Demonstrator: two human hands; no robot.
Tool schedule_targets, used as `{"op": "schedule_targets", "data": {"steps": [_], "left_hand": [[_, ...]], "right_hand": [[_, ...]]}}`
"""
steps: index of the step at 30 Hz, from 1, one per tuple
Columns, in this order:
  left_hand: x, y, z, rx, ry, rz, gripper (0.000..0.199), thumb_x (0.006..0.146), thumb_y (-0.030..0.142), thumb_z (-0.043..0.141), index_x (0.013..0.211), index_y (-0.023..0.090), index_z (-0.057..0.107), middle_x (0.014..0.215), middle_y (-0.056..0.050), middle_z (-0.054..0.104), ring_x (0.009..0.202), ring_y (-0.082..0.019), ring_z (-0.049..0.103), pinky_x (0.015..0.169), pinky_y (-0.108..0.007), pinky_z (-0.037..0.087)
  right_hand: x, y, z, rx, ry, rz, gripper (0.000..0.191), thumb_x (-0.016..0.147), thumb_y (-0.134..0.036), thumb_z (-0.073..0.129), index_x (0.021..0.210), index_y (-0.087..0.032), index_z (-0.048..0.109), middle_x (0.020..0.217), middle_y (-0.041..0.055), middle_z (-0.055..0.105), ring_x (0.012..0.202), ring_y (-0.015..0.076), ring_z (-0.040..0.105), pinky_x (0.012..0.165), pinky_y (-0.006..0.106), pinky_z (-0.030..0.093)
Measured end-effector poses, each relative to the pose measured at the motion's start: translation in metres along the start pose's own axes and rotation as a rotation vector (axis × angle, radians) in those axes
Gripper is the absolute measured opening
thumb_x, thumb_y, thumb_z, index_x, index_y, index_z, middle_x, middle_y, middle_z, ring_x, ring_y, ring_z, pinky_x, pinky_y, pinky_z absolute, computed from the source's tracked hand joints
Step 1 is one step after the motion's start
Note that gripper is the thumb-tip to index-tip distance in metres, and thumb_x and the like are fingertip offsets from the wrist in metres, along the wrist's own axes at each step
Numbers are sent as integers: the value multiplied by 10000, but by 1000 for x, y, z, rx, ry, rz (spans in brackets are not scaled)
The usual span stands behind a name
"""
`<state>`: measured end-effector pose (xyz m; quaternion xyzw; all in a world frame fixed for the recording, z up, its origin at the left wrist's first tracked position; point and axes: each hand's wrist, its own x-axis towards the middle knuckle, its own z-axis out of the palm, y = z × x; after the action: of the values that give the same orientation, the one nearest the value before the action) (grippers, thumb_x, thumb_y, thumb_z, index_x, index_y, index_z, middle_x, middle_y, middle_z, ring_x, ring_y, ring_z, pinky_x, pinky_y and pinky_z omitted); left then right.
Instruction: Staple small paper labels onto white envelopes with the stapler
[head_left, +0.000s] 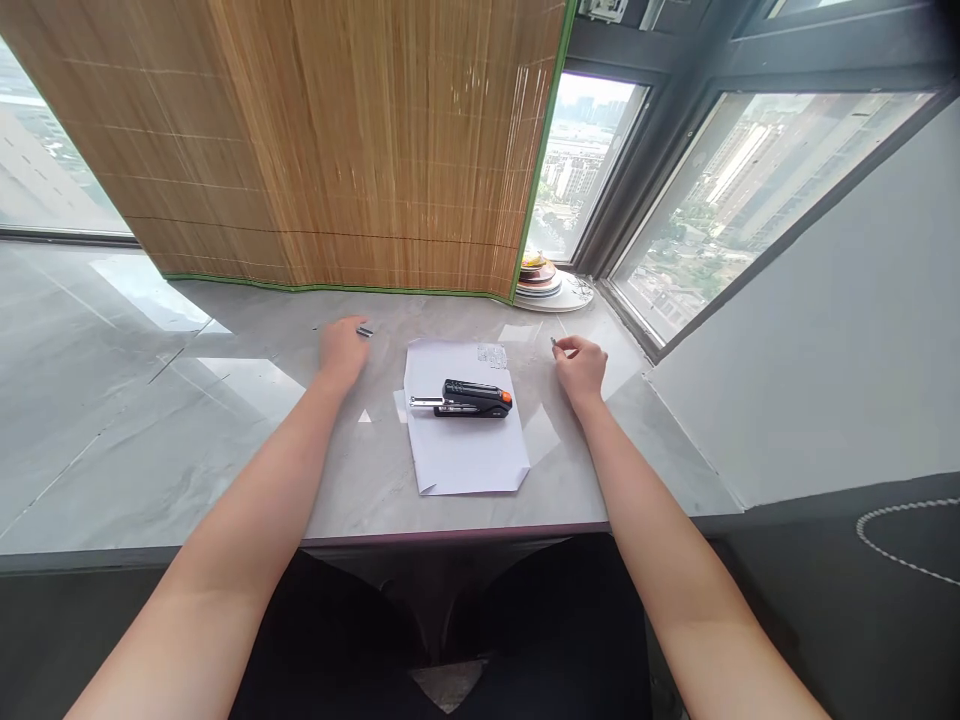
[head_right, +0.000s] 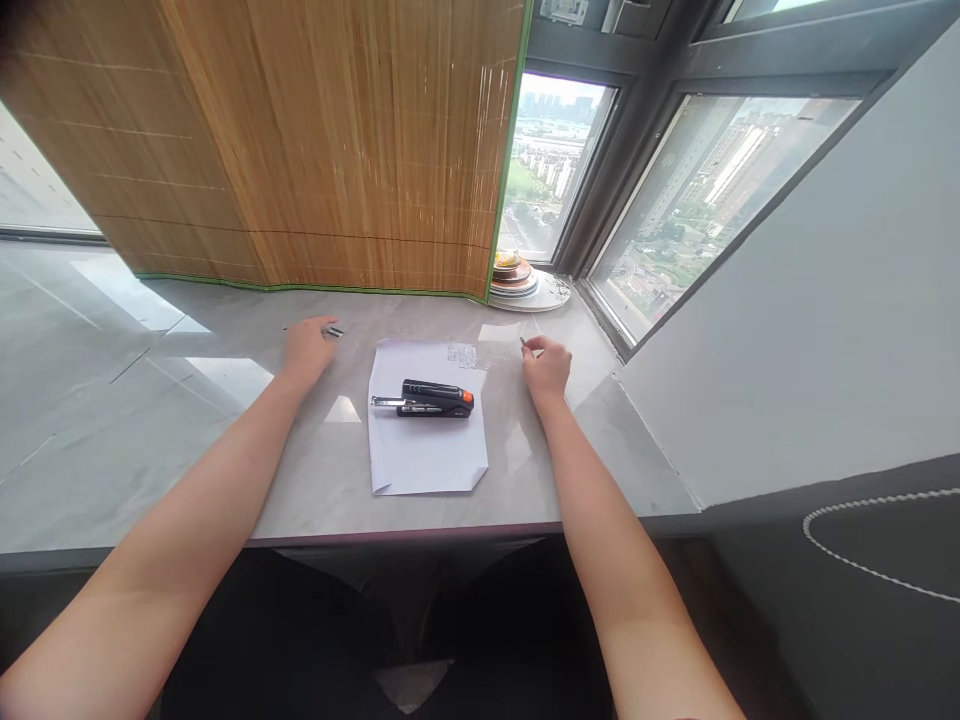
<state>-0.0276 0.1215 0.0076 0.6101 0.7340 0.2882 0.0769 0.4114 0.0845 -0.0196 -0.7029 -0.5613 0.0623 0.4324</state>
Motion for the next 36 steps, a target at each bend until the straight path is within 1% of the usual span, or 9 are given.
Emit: {"op": "schedule_targets", "data": {"steps": [3,6,13,19,25,28,31,33,36], "left_hand": [[3,-6,2,85,-67,-30,463,882,44,617,1274,151,839,1241,-191,817,1170,-404,745,1019,-495,555],[1,-5,4,60,-61,-27,338,937,122,612,1179,182,841,1172,-181,820,1130,-401,746,988,-491,547],[5,-6,11,-82,26,11,288,1000,169,568,1218,149,756,1244,-213,793,1150,-358,738,1013,-471,539],[-9,15,18,-544,64,260,331,1044,285,549,1271,171,761,1185,-137,818,1091,-260,771,976,-387,586],[-38,49,22,-751,-94,482,414,1074,512,600,1297,217,786,1047,-92,806,960,-224,761,898,-373,598],[-43,56,25,-824,-142,449,395,1087,516,590,1275,231,788,937,-65,762,829,-182,701,819,-342,577],[-43,57,28,-936,-216,295,371,1064,507,630,1227,217,793,947,-78,762,770,-163,657,752,-323,561],[-43,58,29,-983,-245,206,356,1012,489,713,1211,205,792,980,-87,773,782,-162,663,748,-320,563],[-42,57,30,-965,-241,196,381,943,474,808,1199,192,793,991,-86,789,794,-167,680,769,-326,562]], "right_hand": [[-5,1,3,-157,-74,5,155,883,-211,634,876,-208,789,1031,142,809,981,327,673,917,458,535],[-9,-4,10,-258,-93,-111,202,919,-158,568,913,-196,767,1102,177,760,1108,361,614,921,474,524],[1,-17,18,-346,-143,-249,208,964,-113,522,1024,-174,712,1116,199,729,1123,367,594,952,482,487],[17,-15,23,-380,-173,-215,257,967,-105,507,1101,-189,710,1132,178,757,1129,356,614,920,443,471],[22,-4,26,-342,-186,-219,233,995,-172,521,987,-218,749,1119,152,772,1143,350,620,928,454,517],[24,-1,27,-282,-184,-226,198,969,-184,559,961,-217,753,1109,159,766,1108,351,629,944,481,531],[21,-11,23,-146,-82,-256,120,954,-248,635,990,-200,739,1183,165,751,1039,330,655,938,490,543],[14,-25,17,24,-47,-322,175,995,-368,656,972,-209,724,1136,137,750,918,283,663,882,459,557],[-3,-51,7,292,-290,-523,382,1063,-581,615,954,-234,732,994,81,757,828,233,659,812,401,560]]}}
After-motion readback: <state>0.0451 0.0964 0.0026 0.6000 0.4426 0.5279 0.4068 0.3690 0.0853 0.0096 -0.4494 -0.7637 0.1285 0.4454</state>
